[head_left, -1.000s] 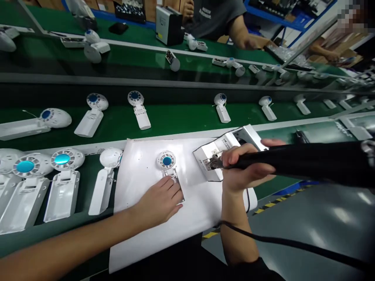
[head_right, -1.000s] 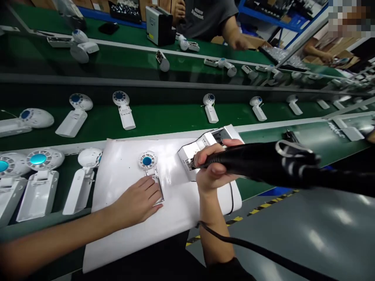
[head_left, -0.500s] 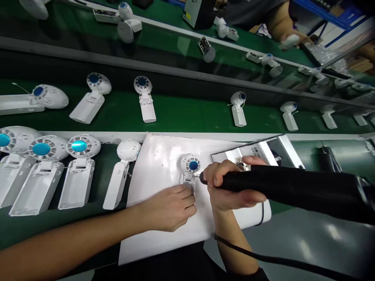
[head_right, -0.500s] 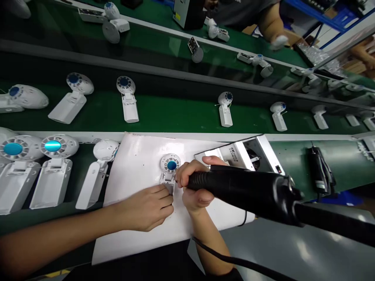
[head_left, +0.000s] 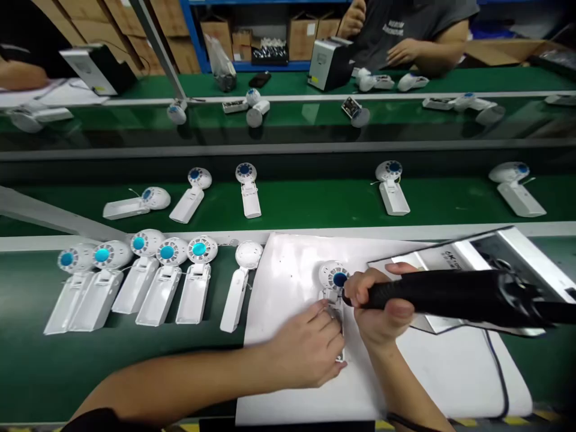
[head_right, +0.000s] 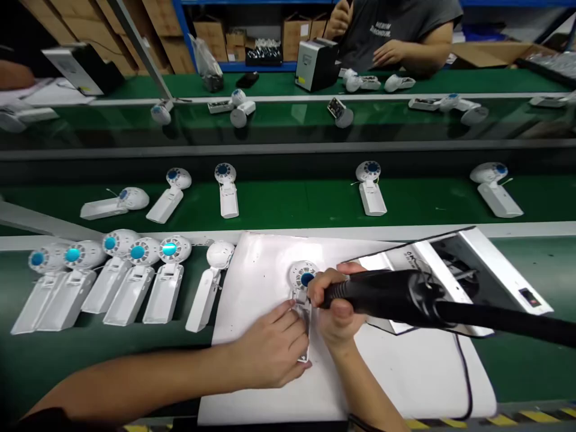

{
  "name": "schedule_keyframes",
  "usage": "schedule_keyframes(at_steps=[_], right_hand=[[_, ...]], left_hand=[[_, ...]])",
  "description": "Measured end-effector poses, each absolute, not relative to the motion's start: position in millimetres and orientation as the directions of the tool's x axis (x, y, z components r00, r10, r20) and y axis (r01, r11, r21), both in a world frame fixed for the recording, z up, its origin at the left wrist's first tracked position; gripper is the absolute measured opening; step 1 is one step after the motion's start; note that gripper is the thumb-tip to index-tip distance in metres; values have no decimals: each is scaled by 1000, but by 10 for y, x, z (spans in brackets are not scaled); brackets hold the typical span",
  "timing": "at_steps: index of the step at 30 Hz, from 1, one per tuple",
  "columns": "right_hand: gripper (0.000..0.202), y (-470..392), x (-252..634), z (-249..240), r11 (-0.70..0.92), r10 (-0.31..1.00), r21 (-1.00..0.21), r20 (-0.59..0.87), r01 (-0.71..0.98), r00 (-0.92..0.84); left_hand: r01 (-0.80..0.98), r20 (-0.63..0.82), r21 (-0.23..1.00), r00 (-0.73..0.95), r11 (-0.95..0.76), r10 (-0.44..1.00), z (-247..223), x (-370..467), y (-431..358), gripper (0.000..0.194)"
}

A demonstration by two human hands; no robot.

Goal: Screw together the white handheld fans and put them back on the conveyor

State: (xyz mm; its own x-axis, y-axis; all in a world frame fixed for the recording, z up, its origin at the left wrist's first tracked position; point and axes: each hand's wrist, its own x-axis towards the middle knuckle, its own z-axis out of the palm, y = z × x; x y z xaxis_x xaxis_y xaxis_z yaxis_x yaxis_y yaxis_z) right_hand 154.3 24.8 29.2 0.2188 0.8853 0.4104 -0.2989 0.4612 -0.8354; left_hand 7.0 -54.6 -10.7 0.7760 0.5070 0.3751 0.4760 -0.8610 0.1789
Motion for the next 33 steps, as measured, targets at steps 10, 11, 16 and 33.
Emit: schedule_keyframes(at_steps=[10, 11, 16, 33], right_hand=[[58, 229, 2249, 913, 801, 509, -594, 745, 79, 432], [57, 208, 2355, 968, 790, 517, -605, 745, 101, 421], [57, 259, 2520, 919, 750, 540, -647, 721, 140, 435], [58, -122, 2253, 921, 644, 761, -731, 584, -226, 281]], left_hand=[[792, -47, -205, 579, -575, 814, 447, -449, 1024, 32], [796, -80, -214, 563, -566, 822, 547, -565, 1261, 34], [779, -149, -189, 579, -598, 802, 803, -592, 1871, 30], [723, -20, 219, 675, -656, 737, 430, 1086, 2234, 31]])
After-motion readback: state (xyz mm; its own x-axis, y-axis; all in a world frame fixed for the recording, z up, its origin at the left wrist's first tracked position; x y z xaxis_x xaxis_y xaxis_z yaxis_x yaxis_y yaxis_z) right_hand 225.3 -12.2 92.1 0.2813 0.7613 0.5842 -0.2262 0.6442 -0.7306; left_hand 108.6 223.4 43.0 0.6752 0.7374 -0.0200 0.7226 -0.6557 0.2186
